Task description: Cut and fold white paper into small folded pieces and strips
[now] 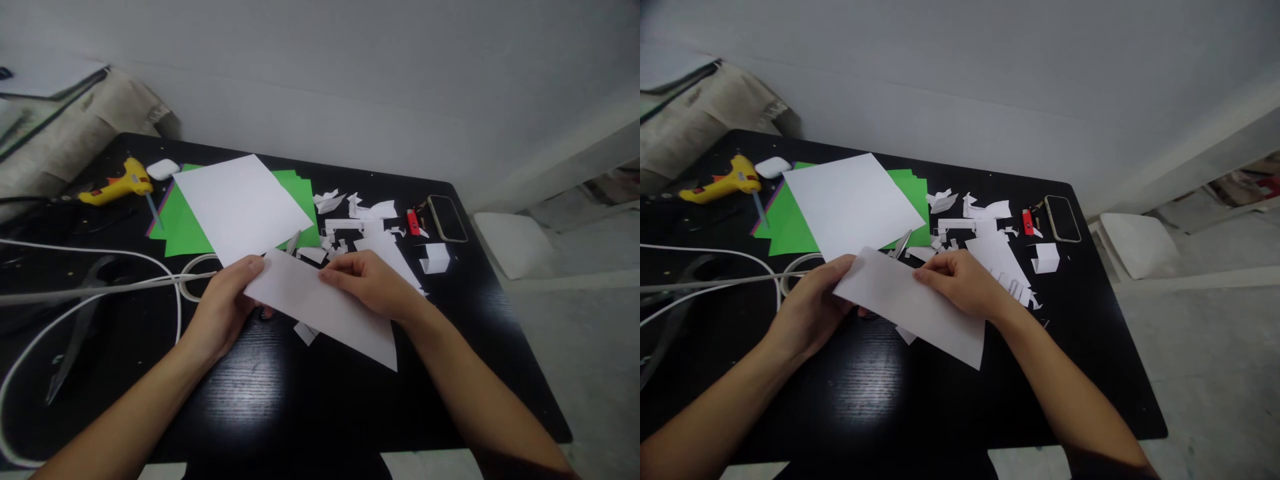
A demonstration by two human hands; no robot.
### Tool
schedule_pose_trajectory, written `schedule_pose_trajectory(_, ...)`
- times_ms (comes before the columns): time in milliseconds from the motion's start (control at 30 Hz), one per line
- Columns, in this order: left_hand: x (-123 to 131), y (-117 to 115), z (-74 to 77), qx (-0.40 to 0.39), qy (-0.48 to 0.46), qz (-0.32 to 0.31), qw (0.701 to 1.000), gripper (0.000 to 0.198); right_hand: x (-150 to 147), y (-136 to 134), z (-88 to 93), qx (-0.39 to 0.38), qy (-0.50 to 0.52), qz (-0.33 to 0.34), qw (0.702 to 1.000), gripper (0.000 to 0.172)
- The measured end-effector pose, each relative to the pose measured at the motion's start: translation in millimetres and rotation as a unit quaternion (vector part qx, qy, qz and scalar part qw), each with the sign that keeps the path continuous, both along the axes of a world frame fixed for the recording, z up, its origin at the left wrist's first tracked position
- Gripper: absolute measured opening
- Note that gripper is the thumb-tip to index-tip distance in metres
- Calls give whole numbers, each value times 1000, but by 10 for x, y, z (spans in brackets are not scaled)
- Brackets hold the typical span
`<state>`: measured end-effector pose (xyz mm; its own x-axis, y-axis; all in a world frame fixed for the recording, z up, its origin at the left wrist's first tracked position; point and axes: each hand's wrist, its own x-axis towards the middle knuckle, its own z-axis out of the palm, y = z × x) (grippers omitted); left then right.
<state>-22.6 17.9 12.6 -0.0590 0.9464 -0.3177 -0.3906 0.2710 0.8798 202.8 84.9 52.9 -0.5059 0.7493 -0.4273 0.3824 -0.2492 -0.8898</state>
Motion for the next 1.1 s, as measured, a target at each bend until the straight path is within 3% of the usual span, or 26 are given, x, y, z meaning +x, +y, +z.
schedule_pose_trajectory(100,43,-34,-43,-7,-17,-53,998,33,-19,-17,-40,4,12,-48,999,23)
schedule_pose_trajectory(300,108,-109,-82,29,79,-155,984,37,-54,-43,-80,6,24,-77,997,24)
schedule_pose_trajectory(633,92,-109,-68,45,49,-135,989,33,-81,-57,-44,-36,32,-90,995,22)
schedule_pose_trajectory(1100,56,-93,-55,64,131,-109,983,31,-46,-52,-51,-62,35,-71,995,33)
